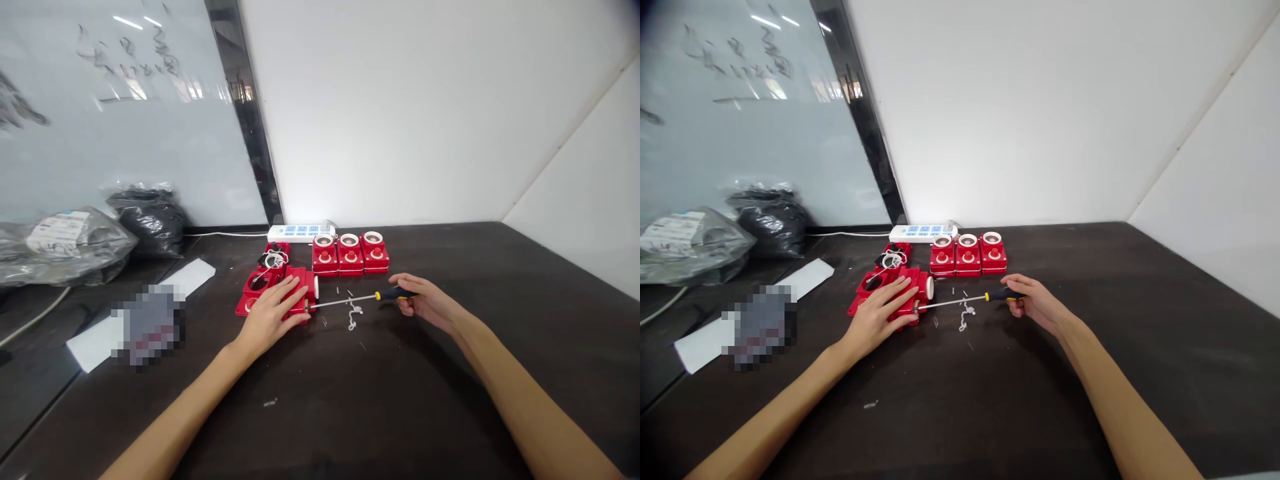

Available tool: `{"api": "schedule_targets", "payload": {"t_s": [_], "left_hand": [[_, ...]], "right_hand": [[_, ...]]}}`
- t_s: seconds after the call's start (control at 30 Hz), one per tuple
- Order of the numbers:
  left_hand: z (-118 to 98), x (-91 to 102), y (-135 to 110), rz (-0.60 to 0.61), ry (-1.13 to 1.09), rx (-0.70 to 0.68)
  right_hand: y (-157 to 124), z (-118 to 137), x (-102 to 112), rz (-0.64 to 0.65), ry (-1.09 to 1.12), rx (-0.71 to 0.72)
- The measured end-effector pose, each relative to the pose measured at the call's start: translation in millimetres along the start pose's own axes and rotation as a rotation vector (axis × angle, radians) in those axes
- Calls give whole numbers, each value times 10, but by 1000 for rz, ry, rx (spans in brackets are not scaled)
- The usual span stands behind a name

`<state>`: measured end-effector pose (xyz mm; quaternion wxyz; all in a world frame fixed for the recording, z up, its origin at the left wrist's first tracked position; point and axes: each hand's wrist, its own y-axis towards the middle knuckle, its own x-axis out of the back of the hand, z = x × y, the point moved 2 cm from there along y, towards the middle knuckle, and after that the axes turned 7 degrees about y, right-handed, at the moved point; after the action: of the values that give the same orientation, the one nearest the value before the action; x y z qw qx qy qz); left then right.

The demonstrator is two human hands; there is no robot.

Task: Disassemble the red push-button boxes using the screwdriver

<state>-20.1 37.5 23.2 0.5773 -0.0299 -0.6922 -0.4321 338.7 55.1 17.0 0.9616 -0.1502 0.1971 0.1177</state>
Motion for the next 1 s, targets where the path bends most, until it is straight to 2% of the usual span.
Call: {"api": "schedule_targets", "payload": {"t_s": [0.17, 0.3, 0.47, 0.53, 0.7, 0.9, 1.0], "left_hand": [[-11, 17, 7, -9, 29, -18], [-20, 20, 19, -9, 42, -19], [-19, 18, 30, -4, 23, 7], [-20, 18, 30, -2, 17, 3], [-11, 26, 22, -13, 17, -7], [-7, 5, 7, -26, 34, -16], [-31, -6, 6, -11, 26, 2]], "right_hand": [[-70, 90, 0, 50, -14, 46], [-82, 112, -7, 38, -74, 99], [-50, 66, 33, -100, -320, -14], [-43, 59, 48, -108, -342, -35], [-49, 91, 71, -2, -342, 50], [-111, 181, 96, 29, -550, 187], [-109, 180, 80, 13, -514, 205]]}}
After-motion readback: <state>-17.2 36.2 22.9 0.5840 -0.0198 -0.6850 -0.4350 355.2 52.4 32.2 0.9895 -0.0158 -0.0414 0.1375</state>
